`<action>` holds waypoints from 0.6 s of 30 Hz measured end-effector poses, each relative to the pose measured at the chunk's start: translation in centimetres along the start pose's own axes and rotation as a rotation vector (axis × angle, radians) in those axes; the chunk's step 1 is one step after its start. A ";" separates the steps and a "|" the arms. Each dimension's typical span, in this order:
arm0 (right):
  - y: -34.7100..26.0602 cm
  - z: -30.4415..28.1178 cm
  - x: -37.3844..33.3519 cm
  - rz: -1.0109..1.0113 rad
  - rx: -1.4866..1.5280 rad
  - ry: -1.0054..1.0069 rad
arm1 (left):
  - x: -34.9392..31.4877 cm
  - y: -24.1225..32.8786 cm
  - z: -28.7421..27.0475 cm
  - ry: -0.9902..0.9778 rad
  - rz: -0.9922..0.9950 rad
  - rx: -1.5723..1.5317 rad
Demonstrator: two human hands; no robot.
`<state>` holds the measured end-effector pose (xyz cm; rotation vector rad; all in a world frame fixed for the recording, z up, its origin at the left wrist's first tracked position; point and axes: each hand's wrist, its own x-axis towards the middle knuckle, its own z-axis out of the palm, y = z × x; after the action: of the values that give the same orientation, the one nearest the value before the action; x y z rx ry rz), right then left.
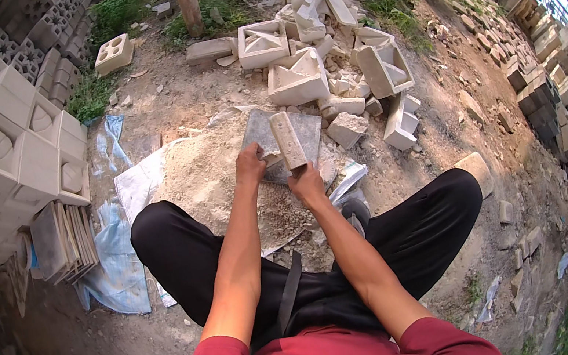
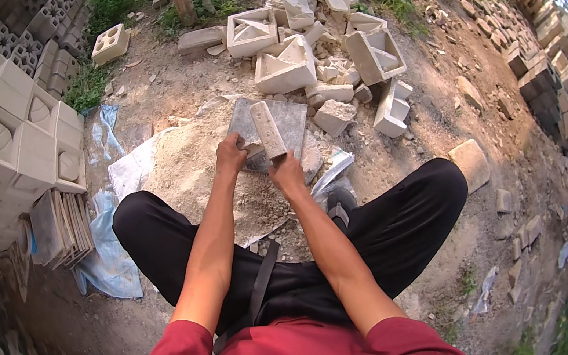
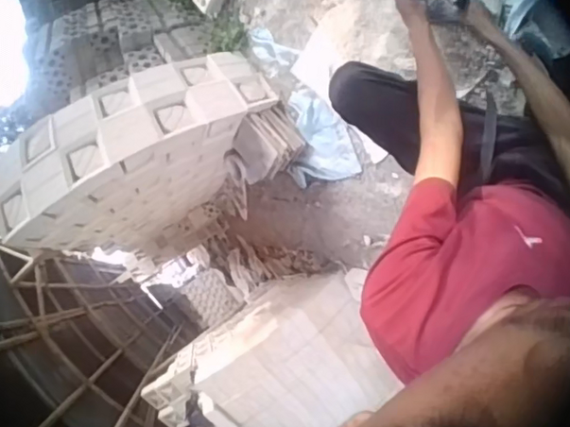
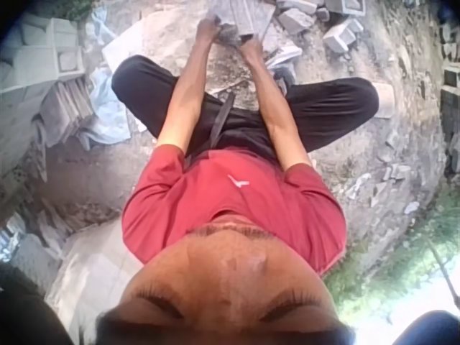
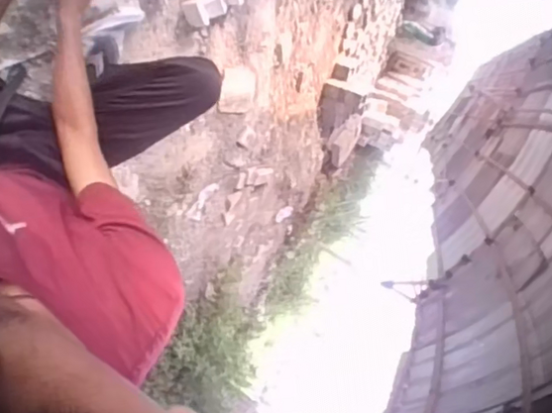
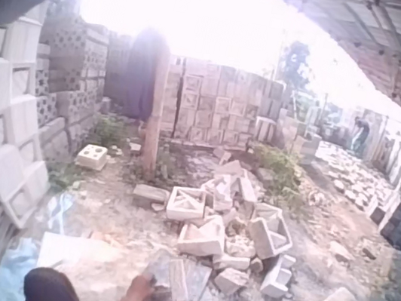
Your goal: The person sits on the ground and strikes a concrete block against a stone tile to break pieces off the block.
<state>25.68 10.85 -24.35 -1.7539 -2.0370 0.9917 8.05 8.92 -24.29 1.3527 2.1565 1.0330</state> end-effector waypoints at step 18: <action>1.0 -0.5 1.6 0.082 0.202 -0.022 | -0.3 -0.8 -0.3 0.026 -0.021 0.036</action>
<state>26.44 12.60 -24.99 -1.7382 -1.8181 1.2010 7.55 8.38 -24.71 1.3369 2.2141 1.0140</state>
